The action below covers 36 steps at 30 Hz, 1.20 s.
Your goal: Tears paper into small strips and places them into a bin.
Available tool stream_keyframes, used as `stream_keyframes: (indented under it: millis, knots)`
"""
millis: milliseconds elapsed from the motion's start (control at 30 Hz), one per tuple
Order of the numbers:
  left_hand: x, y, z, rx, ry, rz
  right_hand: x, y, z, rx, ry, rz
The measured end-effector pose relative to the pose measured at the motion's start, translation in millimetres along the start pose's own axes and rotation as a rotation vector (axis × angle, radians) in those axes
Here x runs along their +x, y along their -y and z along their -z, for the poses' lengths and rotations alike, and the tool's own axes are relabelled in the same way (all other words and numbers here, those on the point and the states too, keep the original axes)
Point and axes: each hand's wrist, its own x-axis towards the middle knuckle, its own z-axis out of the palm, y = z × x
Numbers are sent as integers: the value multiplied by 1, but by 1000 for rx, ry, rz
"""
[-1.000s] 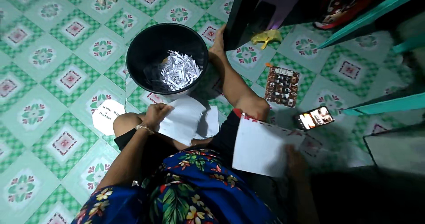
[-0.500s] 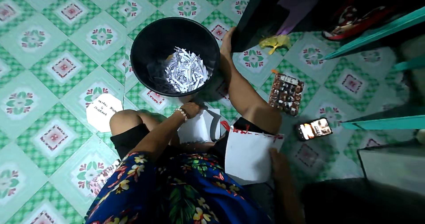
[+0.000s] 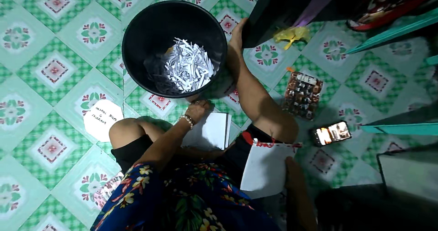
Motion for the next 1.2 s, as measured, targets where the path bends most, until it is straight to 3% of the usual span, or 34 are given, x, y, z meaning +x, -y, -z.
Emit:
stream_keyframes:
  millis: [67, 133, 267, 400, 533, 600, 733, 867, 1067, 1200]
  knots:
    - [-6, 1, -23, -28, -230, -101, 2, -3, 2, -16, -1, -5]
    - [-12, 4, -49, 16, -339, -257, 5, -5, 4, -16, 7, -18]
    - [-22, 2, -71, 77, -28, -263, 8, -4, 4, -5, 32, 0]
    - [-17, -4, -82, 19, -75, -264, 8, -5, 5, -7, 28, 60]
    - [-11, -15, -79, -27, -276, -176, 8, -7, 5, 38, 58, 99]
    - [-6, -25, -62, -63, -230, -4, 8, -6, 2, 105, 92, 106]
    - [6, -50, -14, -130, 99, 246, 14, -13, 3, 132, 102, 119]
    - [18, -51, -8, -74, 235, 243, 17, -19, 5, 142, 101, 136]
    - [11, -54, -5, -178, 244, 284, 14, -16, 2, 194, 121, 136]
    - [10, -56, -12, -122, 263, 281, 2, 8, -6, 183, 58, 49]
